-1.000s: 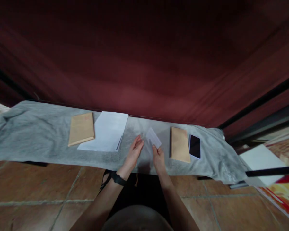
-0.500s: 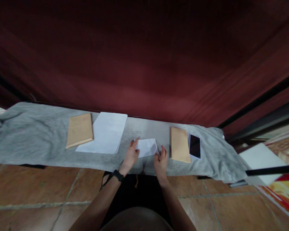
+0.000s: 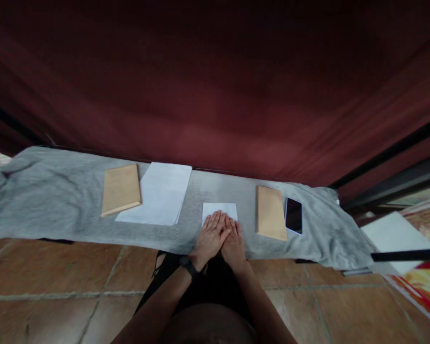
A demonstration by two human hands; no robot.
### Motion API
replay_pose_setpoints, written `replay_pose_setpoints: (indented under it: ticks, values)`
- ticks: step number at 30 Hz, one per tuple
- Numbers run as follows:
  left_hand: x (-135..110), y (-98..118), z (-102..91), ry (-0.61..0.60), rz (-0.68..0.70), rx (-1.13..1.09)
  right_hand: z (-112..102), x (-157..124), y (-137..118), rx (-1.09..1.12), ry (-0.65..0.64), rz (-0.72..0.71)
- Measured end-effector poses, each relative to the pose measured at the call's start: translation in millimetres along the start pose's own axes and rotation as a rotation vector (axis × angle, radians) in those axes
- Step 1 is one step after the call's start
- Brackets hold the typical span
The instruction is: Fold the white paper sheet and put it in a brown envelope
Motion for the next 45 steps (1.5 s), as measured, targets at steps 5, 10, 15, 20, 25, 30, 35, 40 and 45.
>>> replay_pose_setpoints:
  ticks: [5,10,15,20,25,30,35,40,45]
  values:
    - [-5.4,-6.1,-1.1,0.046,-0.039,0.037,-1.2,-2.7,6.6,-0.015,0.021,0.049]
    - [-13.9,-13.6,-3.9,0.062,-0.085,0.07,-1.8,-7.8,12.2,-0.016,0.064,0.086]
    - [-21.9,-22.6,-4.8,0.08,-0.151,0.088,-0.7,-11.3,16.4,-0.016,0.097,0.137]
    - [-29.2,-30.8,-6.8,0.112,-0.201,0.088,1.0,-15.7,21.6,-0.015,0.134,0.171]
    - [-33.2,-34.3,-6.8,0.135,-0.251,0.086,1.2,-21.7,28.9,-0.006,0.142,0.202]
    - [-34.5,-33.2,-10.5,0.184,-0.297,0.037,0.7,-25.1,32.9,0.003,0.136,0.217]
    - [-24.4,-21.7,-14.7,0.206,-0.273,0.001,-0.2,-24.7,31.5,0.014,0.168,0.219]
    - [1.6,5.7,-4.5,0.061,-0.091,0.001,-0.9,-24.3,30.7,0.011,0.167,0.229]
    - [22.7,22.7,11.2,-0.065,0.023,0.002,-1.0,-25.1,29.6,0.003,0.17,0.212]
Point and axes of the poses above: each hand's wrist, its own x-axis towards the middle knuckle, its own z-axis out of the palm, y = z × x, the point moved 4 cm from there along x, towards the middle knuckle, and after that the axes turned 6 degrees about -y, right-handed, at the moved point
